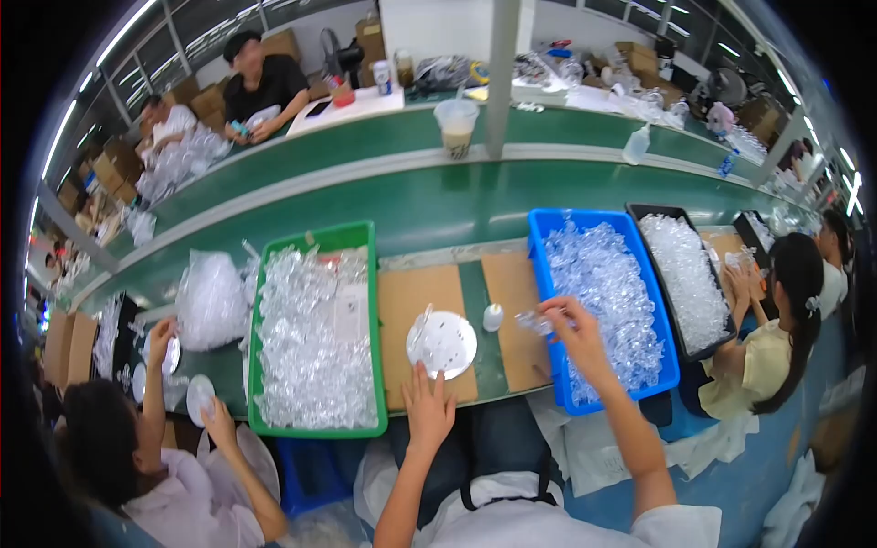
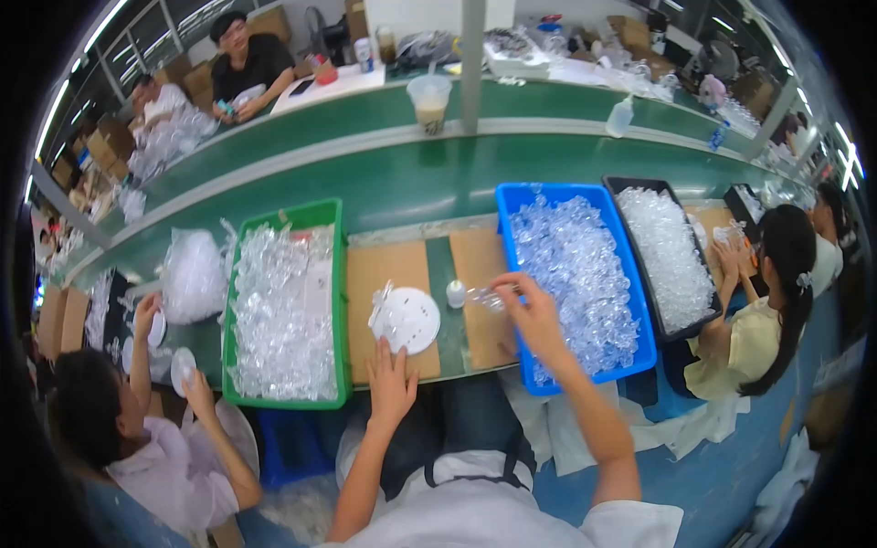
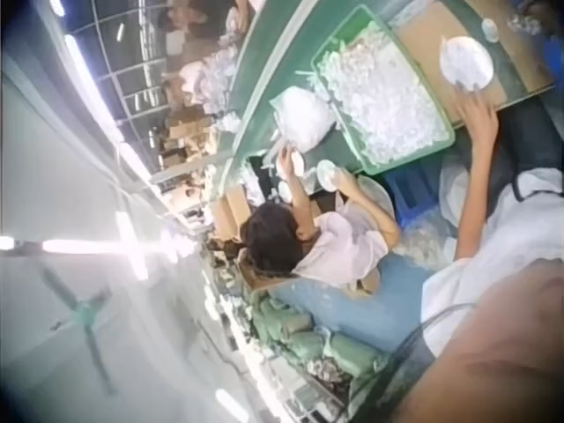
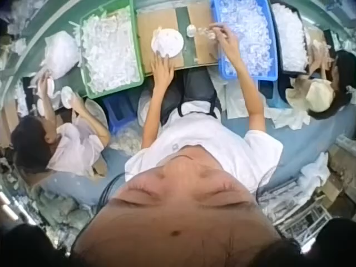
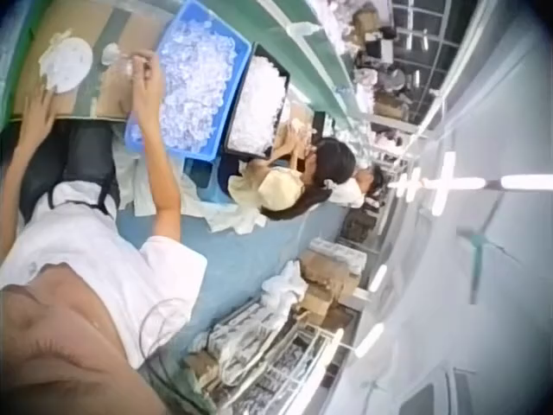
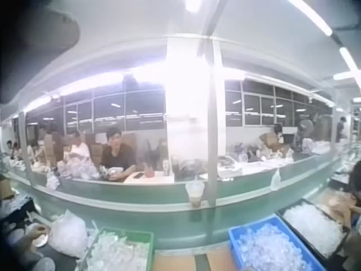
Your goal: Assembling small decorative plastic crystals onto a circular LED light fixture base using adhesive.
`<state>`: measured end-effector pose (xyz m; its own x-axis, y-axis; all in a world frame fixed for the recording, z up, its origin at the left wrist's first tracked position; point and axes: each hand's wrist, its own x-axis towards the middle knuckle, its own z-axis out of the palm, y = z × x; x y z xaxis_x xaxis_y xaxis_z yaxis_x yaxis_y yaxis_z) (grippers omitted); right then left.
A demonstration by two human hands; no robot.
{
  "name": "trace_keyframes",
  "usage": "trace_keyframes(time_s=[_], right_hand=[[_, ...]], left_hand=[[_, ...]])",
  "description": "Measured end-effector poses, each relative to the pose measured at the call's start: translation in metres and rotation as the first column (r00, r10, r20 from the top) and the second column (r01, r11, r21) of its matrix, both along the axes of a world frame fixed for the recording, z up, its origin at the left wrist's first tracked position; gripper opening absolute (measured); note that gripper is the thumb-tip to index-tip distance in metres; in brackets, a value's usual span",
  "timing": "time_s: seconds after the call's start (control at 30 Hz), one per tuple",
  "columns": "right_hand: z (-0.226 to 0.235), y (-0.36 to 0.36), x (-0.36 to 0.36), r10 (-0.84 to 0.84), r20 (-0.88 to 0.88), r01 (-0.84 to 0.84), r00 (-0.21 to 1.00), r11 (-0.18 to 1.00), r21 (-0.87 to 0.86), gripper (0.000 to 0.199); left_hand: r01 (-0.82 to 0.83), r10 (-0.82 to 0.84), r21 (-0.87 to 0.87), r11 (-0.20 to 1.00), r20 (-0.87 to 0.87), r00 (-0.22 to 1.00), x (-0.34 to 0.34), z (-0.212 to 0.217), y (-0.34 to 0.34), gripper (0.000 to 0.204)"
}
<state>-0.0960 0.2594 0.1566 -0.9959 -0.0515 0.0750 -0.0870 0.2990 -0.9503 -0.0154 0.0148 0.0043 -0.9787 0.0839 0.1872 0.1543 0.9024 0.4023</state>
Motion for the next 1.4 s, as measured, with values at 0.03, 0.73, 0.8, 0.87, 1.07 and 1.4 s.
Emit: trace_keyframes(time_s=[0.03, 0.73, 0.8, 0.87, 1.07, 1.4], right_hand=[[-0.012, -0.019, 0.010, 0.030, 0.068, -0.027, 0.997, 0.999, -0.041, 0.018], [-0.112, -0.099, -0.003, 0.409, -0.396, -0.172, 0.822, 0.842, 0.512, 0.019], [-0.117, -0.098, -0.003, 0.365, -0.317, -0.159, 0.876, 0.837, 0.524, 0.018], [-0.119, -0.097, -0.002, 0.373, -0.323, -0.150, 0.870, 0.824, 0.547, 0.019], [-0.114, -0.092, -0.002, 0.398, -0.436, -0.101, 0.808, 0.821, 0.562, 0.023], [-0.135, -0.071, -0.031, -0.399, -0.416, 0.487, 0.817, 0.864, 0.127, 0.049]], left_hand=[[-0.012, 0.012, 0.000, 1.000, 0.024, 1.000, -0.002, 0.002, 0.002, 0.050], [-0.013, 0.014, 0.022, 1.000, -0.049, 0.999, 0.002, -0.002, 0.004, 0.049], [-0.019, 0.021, 0.044, 0.999, -0.041, 0.999, 0.001, -0.002, 0.002, 0.048], [-0.038, 0.045, 0.111, 0.993, -0.055, 0.997, 0.000, 0.000, 0.002, 0.046], [-0.188, 0.182, -0.004, 0.982, -0.211, 0.960, -0.022, 0.005, 0.010, 0.038], [-0.226, 0.215, -0.033, 0.974, -0.201, 0.956, -0.024, 0.005, 0.015, 0.033]])
